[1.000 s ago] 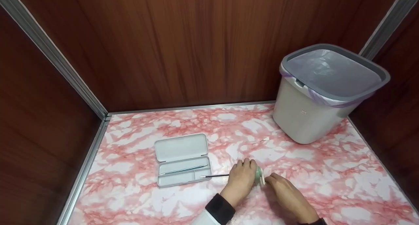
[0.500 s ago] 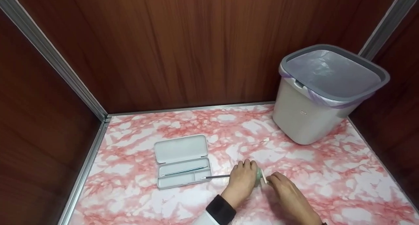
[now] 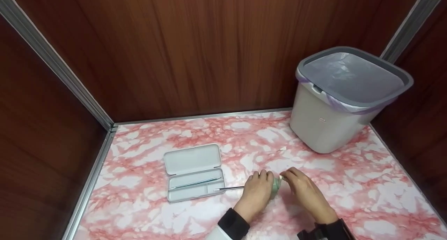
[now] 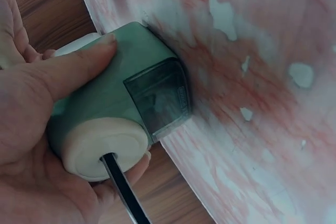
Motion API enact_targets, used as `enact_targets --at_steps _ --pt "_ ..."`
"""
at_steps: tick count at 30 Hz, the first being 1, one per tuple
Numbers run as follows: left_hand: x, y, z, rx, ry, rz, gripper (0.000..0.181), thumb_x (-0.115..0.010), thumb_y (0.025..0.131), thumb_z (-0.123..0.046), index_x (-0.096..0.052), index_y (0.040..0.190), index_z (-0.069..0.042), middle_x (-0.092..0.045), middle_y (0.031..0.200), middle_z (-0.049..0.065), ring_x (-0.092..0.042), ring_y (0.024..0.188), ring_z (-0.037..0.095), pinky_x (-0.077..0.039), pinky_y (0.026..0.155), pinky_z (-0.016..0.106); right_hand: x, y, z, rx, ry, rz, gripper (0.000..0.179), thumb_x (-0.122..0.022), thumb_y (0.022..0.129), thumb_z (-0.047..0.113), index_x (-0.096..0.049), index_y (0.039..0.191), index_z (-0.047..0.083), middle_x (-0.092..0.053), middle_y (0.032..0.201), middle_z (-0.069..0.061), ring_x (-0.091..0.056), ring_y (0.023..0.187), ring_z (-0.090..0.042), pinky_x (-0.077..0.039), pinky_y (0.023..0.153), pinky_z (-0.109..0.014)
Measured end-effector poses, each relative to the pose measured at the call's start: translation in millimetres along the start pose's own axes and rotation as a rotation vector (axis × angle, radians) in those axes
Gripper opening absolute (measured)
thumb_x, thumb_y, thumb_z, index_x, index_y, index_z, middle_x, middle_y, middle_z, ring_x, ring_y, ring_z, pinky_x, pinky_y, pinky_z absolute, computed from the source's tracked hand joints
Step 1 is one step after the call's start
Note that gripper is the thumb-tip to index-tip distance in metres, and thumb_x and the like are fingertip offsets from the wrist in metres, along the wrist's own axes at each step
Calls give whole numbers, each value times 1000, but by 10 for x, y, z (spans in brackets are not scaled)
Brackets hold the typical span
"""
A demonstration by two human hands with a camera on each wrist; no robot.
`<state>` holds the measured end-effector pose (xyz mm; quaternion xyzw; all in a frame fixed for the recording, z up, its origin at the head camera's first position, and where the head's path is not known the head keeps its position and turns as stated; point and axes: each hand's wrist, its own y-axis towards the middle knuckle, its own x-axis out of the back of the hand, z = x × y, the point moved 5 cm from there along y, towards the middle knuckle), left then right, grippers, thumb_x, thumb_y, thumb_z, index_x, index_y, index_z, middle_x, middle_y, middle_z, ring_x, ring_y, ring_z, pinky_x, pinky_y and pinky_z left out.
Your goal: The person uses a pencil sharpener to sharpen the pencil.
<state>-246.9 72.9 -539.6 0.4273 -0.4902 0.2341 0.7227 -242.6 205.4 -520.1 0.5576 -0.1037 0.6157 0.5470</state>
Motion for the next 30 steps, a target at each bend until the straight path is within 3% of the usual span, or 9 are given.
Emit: enact_targets --at_steps 3,6,10,17,30 --pt "-13 -3 1 -18 -18 7 41 -73 81 -27 -58 115 -10 -56 97 2 -56 81 18 -47 64 27 -37 73 -72 -49 10 23 18 -66 87 -8 -71 101 3 -58 90 3 -44 63 -4 -41 54 -21" --pt "-23 -1 6 -28 -34 11 46 -75 78 -30 -58 115 -10 -57 98 2 -56 82 18 -47 64 27 -75 119 -131 -62 18 32 20 -67 85 -10 -72 100 1 -60 90 1 -52 68 -5 -46 58 -23" --pt "-30 -2 20 -30 -46 11 52 -79 75 -35 -58 116 -10 -56 98 3 -56 82 18 -47 63 27 -112 152 -192 -50 31 32 20 -68 83 -11 -73 99 1 -63 91 0 -59 78 -9 -51 66 -27" --pt "-40 -6 39 -24 -61 11 57 -80 74 -37 -58 119 -10 -57 100 3 -57 84 19 -47 65 28 -167 207 -267 -13 99 48 14 -68 86 -6 -74 97 -1 -66 85 -2 -61 76 -11 -52 66 -29" --pt "-59 -9 38 0 -55 28 60 -82 72 -38 -58 119 -11 -57 102 3 -56 86 19 -48 68 27 -388 92 -370 -78 74 162 21 -67 85 -8 -76 95 7 -60 79 5 -60 74 -11 -52 68 -32"
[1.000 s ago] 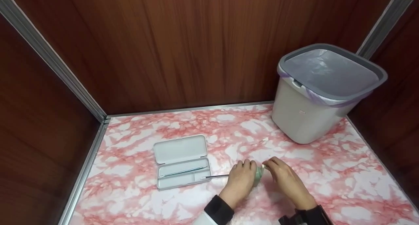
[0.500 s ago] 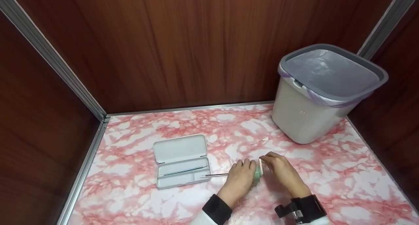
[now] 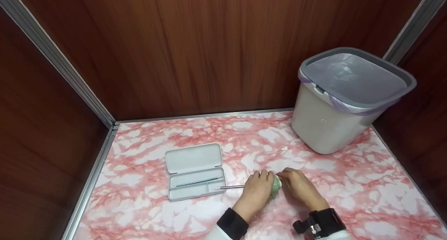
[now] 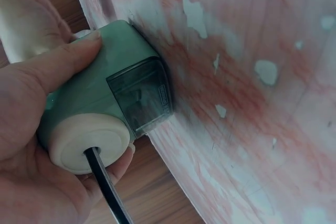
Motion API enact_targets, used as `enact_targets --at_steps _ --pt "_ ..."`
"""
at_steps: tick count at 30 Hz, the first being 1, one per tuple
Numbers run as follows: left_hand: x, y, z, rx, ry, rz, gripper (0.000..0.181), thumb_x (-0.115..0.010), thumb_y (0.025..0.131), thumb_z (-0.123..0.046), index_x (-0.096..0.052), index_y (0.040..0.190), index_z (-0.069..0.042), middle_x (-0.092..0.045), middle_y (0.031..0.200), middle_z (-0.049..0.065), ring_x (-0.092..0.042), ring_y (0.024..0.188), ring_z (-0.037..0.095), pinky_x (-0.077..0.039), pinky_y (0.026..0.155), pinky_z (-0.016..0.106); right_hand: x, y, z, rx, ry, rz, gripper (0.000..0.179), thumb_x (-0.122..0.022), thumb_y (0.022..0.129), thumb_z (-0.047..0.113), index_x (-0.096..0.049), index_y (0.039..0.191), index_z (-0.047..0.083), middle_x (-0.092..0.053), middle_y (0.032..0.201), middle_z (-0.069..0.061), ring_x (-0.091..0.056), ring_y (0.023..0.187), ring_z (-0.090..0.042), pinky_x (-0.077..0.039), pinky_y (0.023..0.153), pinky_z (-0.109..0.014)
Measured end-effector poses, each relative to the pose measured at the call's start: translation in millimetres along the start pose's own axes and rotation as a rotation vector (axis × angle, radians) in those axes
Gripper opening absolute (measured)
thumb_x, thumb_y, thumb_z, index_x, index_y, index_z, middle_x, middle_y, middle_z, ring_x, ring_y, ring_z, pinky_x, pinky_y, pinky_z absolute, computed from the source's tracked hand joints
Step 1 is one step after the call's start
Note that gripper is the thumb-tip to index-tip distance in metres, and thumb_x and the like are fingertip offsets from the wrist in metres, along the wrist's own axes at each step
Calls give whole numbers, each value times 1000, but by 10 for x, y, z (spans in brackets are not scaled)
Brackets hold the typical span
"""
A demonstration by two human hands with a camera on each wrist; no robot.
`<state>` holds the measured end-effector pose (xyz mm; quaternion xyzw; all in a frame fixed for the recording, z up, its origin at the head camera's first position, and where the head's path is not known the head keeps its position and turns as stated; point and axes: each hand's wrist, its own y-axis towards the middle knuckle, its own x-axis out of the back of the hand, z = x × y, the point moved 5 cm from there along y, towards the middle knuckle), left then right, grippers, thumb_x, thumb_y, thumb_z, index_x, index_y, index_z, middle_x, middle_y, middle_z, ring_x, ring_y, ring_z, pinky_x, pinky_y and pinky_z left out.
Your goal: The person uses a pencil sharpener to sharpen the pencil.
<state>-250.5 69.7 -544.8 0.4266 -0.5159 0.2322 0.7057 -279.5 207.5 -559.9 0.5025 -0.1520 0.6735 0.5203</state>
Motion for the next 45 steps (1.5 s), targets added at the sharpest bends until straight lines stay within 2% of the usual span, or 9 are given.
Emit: enact_targets --at_steps 6,12,17,20,24,28,32,39,45 --pt "-8 3 -8 7 14 0 56 -80 73 -35 -57 118 -10 -56 101 3 -56 85 19 -48 67 28 -39 -43 30 16 -69 30 19 -66 85 -6 -77 90 9 -55 75 9 -58 70 -13 -50 65 -33" --pt "-8 -1 -2 11 19 -18 61 -82 70 -38 -58 117 -9 -56 99 4 -56 84 20 -49 67 28 -73 -106 67 37 -114 62 16 -67 81 -8 -76 84 6 -57 79 3 -56 78 -18 -49 71 -36" --pt "-7 1 -3 14 25 -43 67 -85 65 -43 -58 115 -8 -56 98 4 -56 81 20 -48 64 28 -82 -183 112 57 -84 74 12 -69 83 -4 -72 77 5 -57 80 2 -56 77 -18 -50 70 -36" --pt "-6 6 -12 13 30 -54 68 -86 64 -43 -58 114 -8 -56 97 4 -55 80 20 -48 63 28 -58 -230 140 67 -52 103 11 -70 84 -3 -74 80 6 -61 81 3 -58 78 -17 -50 71 -36" --pt "-2 13 -13 17 23 -18 71 -87 64 -46 -57 116 -8 -56 100 4 -55 82 19 -48 65 28 -21 -278 185 70 -29 139 12 -69 86 0 -75 83 10 -64 81 5 -58 78 -15 -50 70 -36" --pt "10 11 -19 23 5 29 73 -87 65 -48 -57 118 -8 -55 102 4 -55 84 19 -48 67 27 -12 -339 239 70 -15 124 12 -69 87 0 -71 82 11 -59 80 6 -56 76 -14 -48 67 -35" --pt "22 21 -31 29 -1 45 70 -87 65 -46 -57 116 -9 -56 101 3 -55 84 19 -48 67 27 -10 -401 266 60 -13 103 12 -67 86 -4 -68 85 9 -57 81 4 -56 76 -15 -48 67 -36" --pt "53 28 -38 38 -3 22 58 -85 67 -38 -58 110 -10 -55 96 2 -54 81 19 -47 63 27 17 -457 292 7 -26 128 10 -64 90 -2 -67 89 8 -59 83 4 -59 79 -16 -50 70 -37" --pt "40 28 -32 46 -3 20 47 -80 73 -30 -58 109 -11 -56 96 2 -54 81 19 -47 63 27 84 -511 393 62 -73 37 15 -68 84 -8 -67 90 6 -60 82 3 -58 78 -15 -50 69 -36"
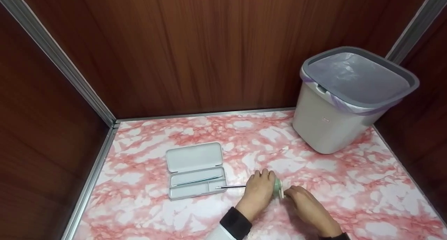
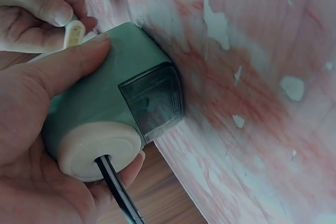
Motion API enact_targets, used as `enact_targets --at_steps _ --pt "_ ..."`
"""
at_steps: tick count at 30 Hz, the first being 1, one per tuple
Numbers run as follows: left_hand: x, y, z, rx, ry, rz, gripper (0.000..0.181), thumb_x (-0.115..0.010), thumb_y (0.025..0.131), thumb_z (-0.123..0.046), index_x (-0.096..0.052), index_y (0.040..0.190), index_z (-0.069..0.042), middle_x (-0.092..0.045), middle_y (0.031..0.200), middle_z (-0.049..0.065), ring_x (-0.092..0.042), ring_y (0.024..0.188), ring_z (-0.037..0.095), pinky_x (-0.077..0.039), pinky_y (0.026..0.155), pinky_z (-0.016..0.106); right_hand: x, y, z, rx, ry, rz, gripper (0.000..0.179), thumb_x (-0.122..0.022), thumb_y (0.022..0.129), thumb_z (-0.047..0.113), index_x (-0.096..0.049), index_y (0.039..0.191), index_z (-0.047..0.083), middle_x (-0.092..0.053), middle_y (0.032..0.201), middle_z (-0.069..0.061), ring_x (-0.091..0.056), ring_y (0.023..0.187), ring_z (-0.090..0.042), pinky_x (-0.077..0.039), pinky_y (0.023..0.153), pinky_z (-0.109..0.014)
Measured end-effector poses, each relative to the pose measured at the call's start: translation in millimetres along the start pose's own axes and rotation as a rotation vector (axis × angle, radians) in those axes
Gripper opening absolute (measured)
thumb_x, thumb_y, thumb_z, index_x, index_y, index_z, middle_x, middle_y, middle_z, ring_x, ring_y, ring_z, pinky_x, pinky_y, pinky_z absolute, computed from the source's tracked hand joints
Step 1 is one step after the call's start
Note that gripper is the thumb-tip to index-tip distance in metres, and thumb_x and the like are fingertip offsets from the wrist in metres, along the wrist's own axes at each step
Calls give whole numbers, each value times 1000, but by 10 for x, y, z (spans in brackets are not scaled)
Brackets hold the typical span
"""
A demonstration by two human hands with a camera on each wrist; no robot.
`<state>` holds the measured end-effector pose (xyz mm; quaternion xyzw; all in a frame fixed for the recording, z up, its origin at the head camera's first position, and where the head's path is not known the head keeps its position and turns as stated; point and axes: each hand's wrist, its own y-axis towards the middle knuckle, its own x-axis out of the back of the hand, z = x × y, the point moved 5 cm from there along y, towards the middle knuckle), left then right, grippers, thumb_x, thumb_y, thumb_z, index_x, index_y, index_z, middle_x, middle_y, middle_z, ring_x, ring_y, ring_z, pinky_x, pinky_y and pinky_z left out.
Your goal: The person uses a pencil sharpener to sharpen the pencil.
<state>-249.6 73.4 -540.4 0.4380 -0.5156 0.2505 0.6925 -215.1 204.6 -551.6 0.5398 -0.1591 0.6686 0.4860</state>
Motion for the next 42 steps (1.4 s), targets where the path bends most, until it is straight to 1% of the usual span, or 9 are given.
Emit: enact_targets --at_steps 3,7,14,19,24,29,35,39,42 --pt "-4 3 -2 0 -5 1 49 -80 71 -32 -57 110 -12 -56 96 2 -54 81 19 -47 64 27 32 -20 34 29 -46 -43 21 -70 78 -11 -67 88 7 -59 81 3 -57 76 -15 -50 68 -35" --pt "4 5 -10 -6 -9 -12 57 -83 67 -37 -58 111 -11 -56 96 3 -55 81 19 -47 64 27 57 -36 48 23 -69 -54 23 -70 77 -13 -67 89 7 -59 81 3 -57 77 -15 -50 67 -34" --pt "25 0 -15 -28 11 -59 43 -78 74 -28 -59 109 -11 -56 95 2 -55 79 18 -48 62 27 114 -61 71 1 -38 -57 25 -71 77 -12 -68 90 8 -60 86 5 -57 81 -11 -50 71 -33" --pt "32 0 -10 -30 0 -44 47 -80 71 -30 -58 108 -11 -56 94 2 -55 79 19 -48 62 28 136 -54 86 3 -53 -47 27 -69 74 -14 -68 90 8 -59 87 7 -56 82 -11 -50 70 -33" --pt "36 21 -20 -40 5 -37 50 -80 70 -34 -58 109 -12 -56 95 1 -55 79 18 -48 63 27 188 -50 98 43 -57 -108 23 -72 75 -11 -69 86 9 -58 83 8 -55 78 -9 -50 68 -31" --pt "31 27 -20 -44 12 -49 40 -76 75 -26 -59 109 -12 -57 95 1 -56 79 18 -48 62 27 241 -30 117 90 -52 -174 18 -74 77 -7 -69 85 8 -59 82 7 -55 77 -9 -49 67 -31" --pt "18 0 4 -49 8 -64 42 -77 74 -26 -59 110 -12 -57 95 1 -56 79 18 -48 62 28 259 -10 119 98 -36 -210 19 -75 77 -7 -70 88 7 -61 87 6 -56 83 -10 -49 71 -31" --pt "11 -12 17 -49 5 -57 46 -78 73 -29 -60 112 -12 -57 96 1 -56 80 18 -48 64 28 236 -14 113 100 -39 -222 19 -76 76 -6 -70 88 8 -61 89 7 -57 84 -10 -49 73 -28" --pt "13 -4 19 -51 3 -47 50 -80 73 -33 -60 113 -12 -57 97 1 -56 80 18 -48 65 27 224 -12 97 85 -33 -233 19 -75 76 -7 -70 88 8 -61 89 6 -57 84 -11 -50 72 -30"
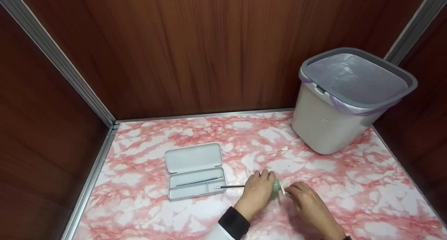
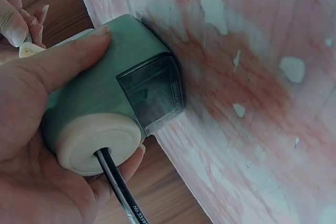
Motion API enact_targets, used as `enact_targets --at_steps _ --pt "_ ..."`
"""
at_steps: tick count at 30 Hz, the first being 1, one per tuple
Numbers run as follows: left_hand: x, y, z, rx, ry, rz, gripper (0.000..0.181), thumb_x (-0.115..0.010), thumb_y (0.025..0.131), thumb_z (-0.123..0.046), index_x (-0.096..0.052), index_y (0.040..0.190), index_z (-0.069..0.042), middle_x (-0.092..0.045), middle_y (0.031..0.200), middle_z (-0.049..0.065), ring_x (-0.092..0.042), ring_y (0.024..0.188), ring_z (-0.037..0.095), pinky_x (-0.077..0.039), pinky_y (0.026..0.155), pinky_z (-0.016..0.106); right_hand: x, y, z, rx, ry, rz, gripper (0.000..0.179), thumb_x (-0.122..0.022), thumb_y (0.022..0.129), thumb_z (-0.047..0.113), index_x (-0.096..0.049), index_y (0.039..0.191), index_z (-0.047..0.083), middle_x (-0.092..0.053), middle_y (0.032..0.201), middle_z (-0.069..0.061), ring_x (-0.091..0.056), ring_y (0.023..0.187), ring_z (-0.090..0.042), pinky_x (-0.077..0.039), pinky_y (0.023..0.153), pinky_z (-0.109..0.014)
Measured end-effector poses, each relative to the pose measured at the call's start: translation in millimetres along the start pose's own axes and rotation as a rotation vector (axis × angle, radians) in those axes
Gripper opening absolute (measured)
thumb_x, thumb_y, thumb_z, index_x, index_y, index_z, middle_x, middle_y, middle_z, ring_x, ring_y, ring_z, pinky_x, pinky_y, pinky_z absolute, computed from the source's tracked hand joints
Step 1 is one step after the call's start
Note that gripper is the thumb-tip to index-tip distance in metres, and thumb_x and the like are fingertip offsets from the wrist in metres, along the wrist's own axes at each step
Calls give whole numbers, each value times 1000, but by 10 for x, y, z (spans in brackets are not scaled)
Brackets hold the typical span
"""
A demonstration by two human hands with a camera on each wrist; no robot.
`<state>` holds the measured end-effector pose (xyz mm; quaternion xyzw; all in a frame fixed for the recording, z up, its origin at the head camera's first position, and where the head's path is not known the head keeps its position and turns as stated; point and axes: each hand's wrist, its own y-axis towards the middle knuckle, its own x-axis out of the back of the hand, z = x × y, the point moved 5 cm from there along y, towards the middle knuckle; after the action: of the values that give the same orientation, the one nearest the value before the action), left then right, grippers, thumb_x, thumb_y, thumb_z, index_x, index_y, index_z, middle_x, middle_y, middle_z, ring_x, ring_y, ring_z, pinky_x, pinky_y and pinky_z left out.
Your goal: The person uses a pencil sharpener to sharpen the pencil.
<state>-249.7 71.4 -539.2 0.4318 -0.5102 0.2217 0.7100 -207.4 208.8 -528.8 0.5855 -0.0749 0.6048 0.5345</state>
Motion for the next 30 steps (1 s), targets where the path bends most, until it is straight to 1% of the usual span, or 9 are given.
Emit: enact_targets --at_steps 4,8,10,13,16,18,22,25,30 --pt "11 4 -2 -3 -6 2 56 -83 69 -36 -59 114 -11 -58 97 1 -56 81 18 -48 65 28 12 33 -8 -4 -7 -35 23 -76 75 -10 -69 88 8 -61 88 4 -58 82 -12 -50 70 -30" --pt "10 -2 -14 -21 1 -9 49 -80 73 -32 -60 113 -11 -58 96 1 -57 81 19 -48 64 28 50 137 -23 1 -17 -78 26 -78 73 -12 -69 88 7 -61 86 2 -58 79 -12 -50 68 -29" --pt "-4 -2 -13 -26 -2 -3 45 -77 76 -29 -60 114 -11 -58 97 1 -57 81 19 -48 65 28 58 199 -47 -11 -14 -80 26 -78 73 -13 -70 88 7 -61 86 2 -59 79 -13 -51 66 -30" --pt "-18 -1 -11 -33 -7 16 42 -74 78 -26 -59 115 -11 -59 98 2 -57 83 19 -48 66 27 44 279 -102 -47 -12 -59 23 -77 75 -11 -72 89 7 -62 87 2 -60 80 -13 -52 67 -31" --pt "-22 -4 -6 -31 -11 31 43 -74 78 -25 -58 115 -12 -58 99 1 -57 83 19 -48 66 27 16 337 -161 -60 -17 -35 20 -76 78 -9 -73 91 6 -63 89 2 -62 82 -15 -53 69 -32" --pt "-20 -2 -5 -28 -15 31 46 -77 76 -27 -58 115 -12 -58 99 1 -57 84 19 -48 67 27 -6 364 -206 -59 -16 -23 20 -75 79 -9 -74 93 5 -64 90 1 -62 83 -14 -53 69 -31" --pt "-21 1 -6 -26 -17 36 57 -82 72 -36 -58 117 -12 -58 100 2 -57 84 19 -48 67 28 -56 408 -292 -56 6 0 20 -74 80 -9 -74 96 2 -62 89 1 -55 70 -8 -48 61 -25" --pt "-28 0 -8 -26 -24 45 63 -84 70 -41 -57 118 -11 -58 101 2 -57 85 19 -48 67 28 -93 439 -349 -59 27 12 20 -73 80 -10 -74 97 1 -61 88 1 -50 67 -5 -45 58 -23" --pt "-37 -7 -4 -16 -35 26 62 -83 70 -42 -58 118 -11 -58 100 2 -57 85 19 -48 68 28 -175 470 -435 -82 59 46 18 -72 81 -8 -75 97 1 -62 86 1 -57 72 -8 -49 63 -27"
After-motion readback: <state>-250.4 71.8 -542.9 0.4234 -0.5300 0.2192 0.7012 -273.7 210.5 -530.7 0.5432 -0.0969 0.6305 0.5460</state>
